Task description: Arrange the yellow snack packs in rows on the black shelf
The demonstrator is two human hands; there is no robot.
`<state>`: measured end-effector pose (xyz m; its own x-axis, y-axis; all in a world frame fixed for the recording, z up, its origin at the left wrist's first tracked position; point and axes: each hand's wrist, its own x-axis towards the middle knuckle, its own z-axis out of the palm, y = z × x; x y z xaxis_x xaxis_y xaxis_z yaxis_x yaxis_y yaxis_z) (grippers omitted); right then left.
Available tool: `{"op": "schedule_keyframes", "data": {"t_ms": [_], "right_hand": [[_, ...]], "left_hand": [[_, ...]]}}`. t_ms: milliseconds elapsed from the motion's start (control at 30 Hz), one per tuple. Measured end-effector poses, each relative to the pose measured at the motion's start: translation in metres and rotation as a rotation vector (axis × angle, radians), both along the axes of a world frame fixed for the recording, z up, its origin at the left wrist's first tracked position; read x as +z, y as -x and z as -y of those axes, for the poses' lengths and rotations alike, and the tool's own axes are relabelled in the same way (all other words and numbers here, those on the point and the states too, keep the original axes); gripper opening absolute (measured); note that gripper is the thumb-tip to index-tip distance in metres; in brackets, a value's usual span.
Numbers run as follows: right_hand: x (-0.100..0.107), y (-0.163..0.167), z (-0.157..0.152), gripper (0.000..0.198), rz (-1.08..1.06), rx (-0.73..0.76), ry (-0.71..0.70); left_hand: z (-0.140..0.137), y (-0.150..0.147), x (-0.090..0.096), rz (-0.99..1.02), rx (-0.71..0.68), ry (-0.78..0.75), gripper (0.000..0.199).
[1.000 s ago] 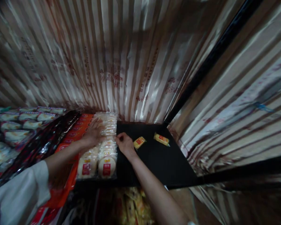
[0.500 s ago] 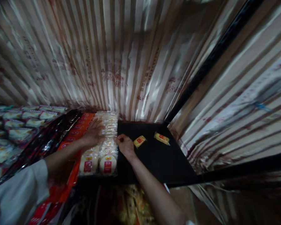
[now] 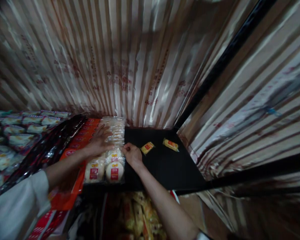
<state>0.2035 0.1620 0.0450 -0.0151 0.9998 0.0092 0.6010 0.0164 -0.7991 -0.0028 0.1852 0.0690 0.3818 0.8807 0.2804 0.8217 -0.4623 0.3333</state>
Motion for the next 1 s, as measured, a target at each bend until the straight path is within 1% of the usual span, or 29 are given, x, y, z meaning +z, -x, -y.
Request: {"op": "schedule_keyframes", "data": {"t_ms": [100, 200, 267, 367, 467, 533, 633, 700, 767, 833, 900, 1000], "right_hand": [[0.004, 0.002, 0.004, 0.028, 0.008, -0.032, -0.009], [0.010, -0.002, 0.012, 0.038, 0.081, -0.077, 0.004], [0.013, -0.006, 0.018, 0.040, 0.131, -0.034, 0.044], [0.011, -0.011, 0.025, 0.031, 0.123, 0.083, 0.082], [0.008, -0.010, 0.029, 0.020, 0.100, 0.132, 0.061], [0.007, -0.007, 0.030, 0.019, 0.106, 0.133, 0.046], [0.007, -0.003, 0.028, 0.020, 0.114, 0.070, 0.008], [0.007, -0.001, 0.027, 0.020, 0.092, 0.038, -0.019], [0.006, 0.001, 0.027, 0.019, 0.058, 0.027, -0.033], [0.006, 0.002, 0.030, 0.020, 0.011, 0.030, -0.042], [0.004, 0.001, 0.034, 0.020, -0.060, 0.023, -0.048], [0.000, 0.000, 0.043, 0.023, -0.162, 0.000, -0.038]], "left_hand": [[0.007, -0.002, 0.003, -0.030, -0.016, 0.007, 0.058], [0.010, -0.004, 0.002, -0.019, 0.006, -0.003, 0.057], [0.011, -0.004, 0.001, -0.014, 0.002, -0.020, 0.056], [0.011, -0.005, 0.001, -0.028, -0.004, -0.034, 0.056], [0.011, -0.006, 0.002, -0.042, 0.018, -0.011, 0.057], [0.011, -0.006, 0.003, -0.046, 0.030, 0.007, 0.057], [0.013, -0.006, 0.005, -0.036, 0.032, 0.011, 0.056], [0.018, -0.006, 0.006, -0.032, 0.010, -0.013, 0.059], [0.025, -0.007, 0.006, -0.053, -0.033, -0.045, 0.066], [0.037, -0.008, 0.005, -0.095, -0.058, -0.079, 0.068], [0.052, -0.012, 0.003, -0.136, -0.048, -0.133, 0.060], [0.078, -0.018, -0.005, -0.184, -0.063, -0.224, 0.039]]}}
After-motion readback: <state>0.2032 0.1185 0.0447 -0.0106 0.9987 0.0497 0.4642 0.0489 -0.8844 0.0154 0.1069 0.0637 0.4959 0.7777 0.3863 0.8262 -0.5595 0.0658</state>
